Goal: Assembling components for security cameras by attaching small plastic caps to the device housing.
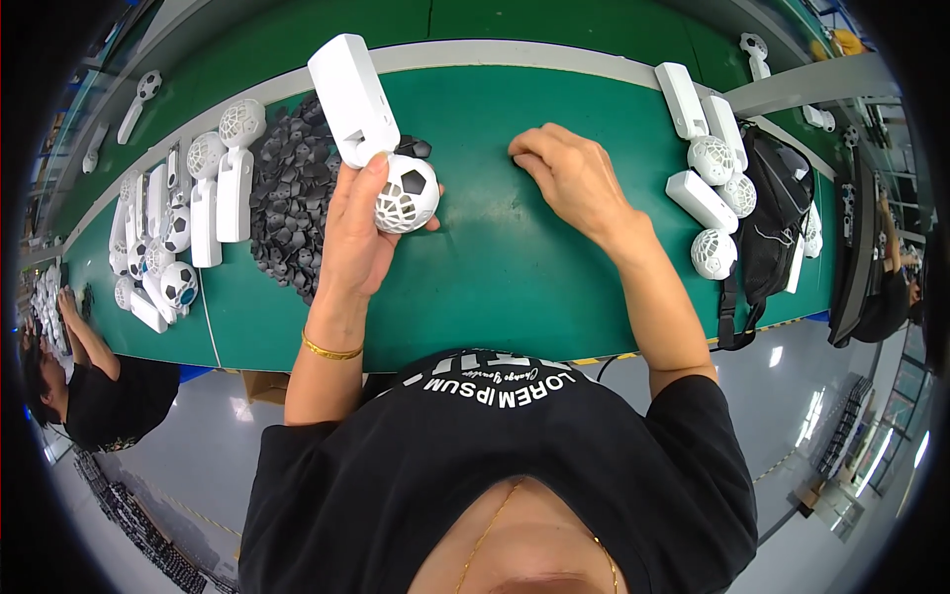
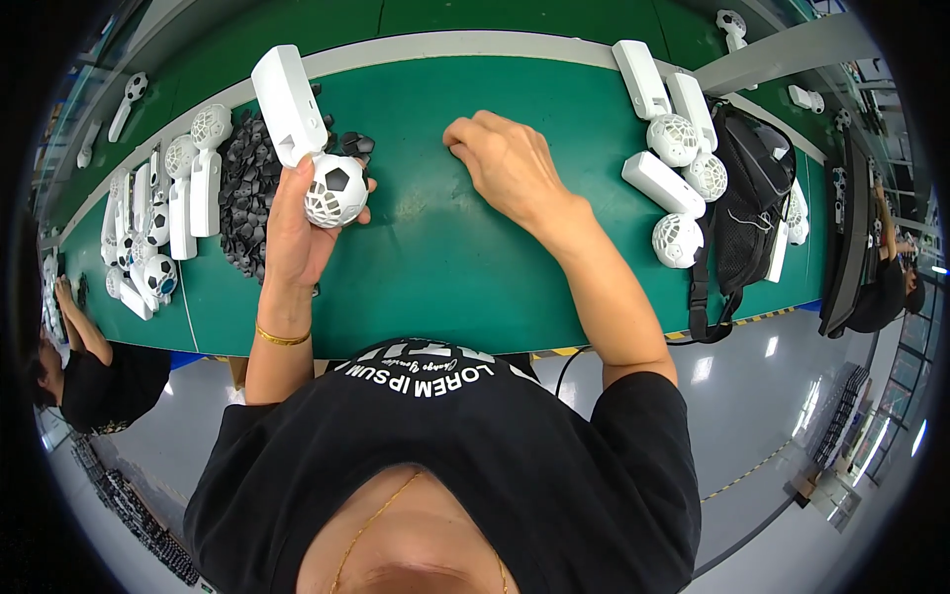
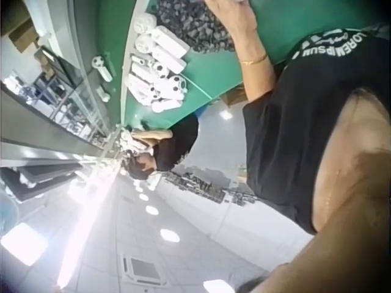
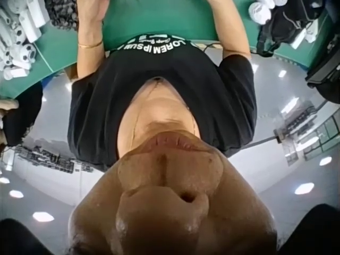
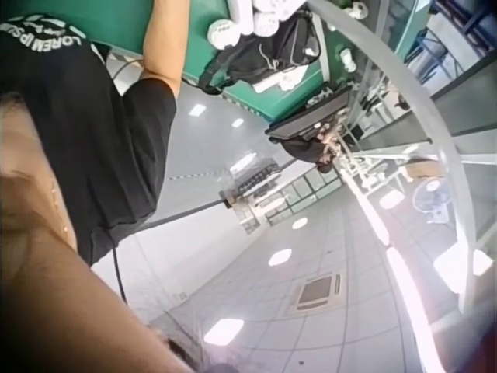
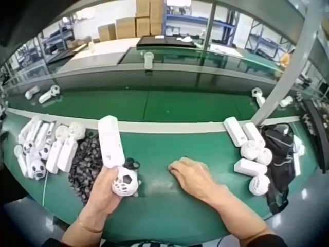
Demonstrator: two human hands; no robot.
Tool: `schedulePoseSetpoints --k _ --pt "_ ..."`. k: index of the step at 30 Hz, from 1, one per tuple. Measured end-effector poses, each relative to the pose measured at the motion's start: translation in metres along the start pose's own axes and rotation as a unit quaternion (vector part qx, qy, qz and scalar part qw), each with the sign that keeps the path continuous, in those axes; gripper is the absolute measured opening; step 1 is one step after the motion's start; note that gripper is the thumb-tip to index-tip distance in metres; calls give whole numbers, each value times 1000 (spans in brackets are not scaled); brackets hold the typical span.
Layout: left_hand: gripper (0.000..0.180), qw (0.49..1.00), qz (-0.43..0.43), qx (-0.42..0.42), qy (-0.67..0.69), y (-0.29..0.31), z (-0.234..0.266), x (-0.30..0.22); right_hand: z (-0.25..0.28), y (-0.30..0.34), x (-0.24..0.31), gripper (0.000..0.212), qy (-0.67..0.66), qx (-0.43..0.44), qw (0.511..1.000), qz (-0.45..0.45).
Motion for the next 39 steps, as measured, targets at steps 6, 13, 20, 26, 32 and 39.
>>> schedulePoseSetpoints --k 6,13,20,26,32,39 --pt "40 1000 2 -7 -3 3 6 0 2 4 -15 14 -101 -118 985 -77" --pt "41 1000 1 -9 -10 -1 6 0 -7 15 -13 15 -84 -88 978 -171" --pt "40 1000 -3 0 -1 -4 5 -1 -13 8 -2 14 14 -54 986 -160" --pt "38 1000 5 -4 24 -4 -1 1 -19 3 7 13 -109 -78 975 -176" --pt "38 998 28 8 61 -5 -10 2 -1 -12 55 11 -496 -113 843 -175" --pt "37 994 52 4 91 -2 -15 3 -5 -13 71 8 -384 -87 915 -92"
Point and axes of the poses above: each hand's wrist, its own y-axis away from the middle knuckle, its own z-axis out of the back of the hand, x = y × z, the point moved 5 cm from there along -y, towards the middle knuckle, and after that the axes turned 10 degrees about z, right-handed, at the moved point
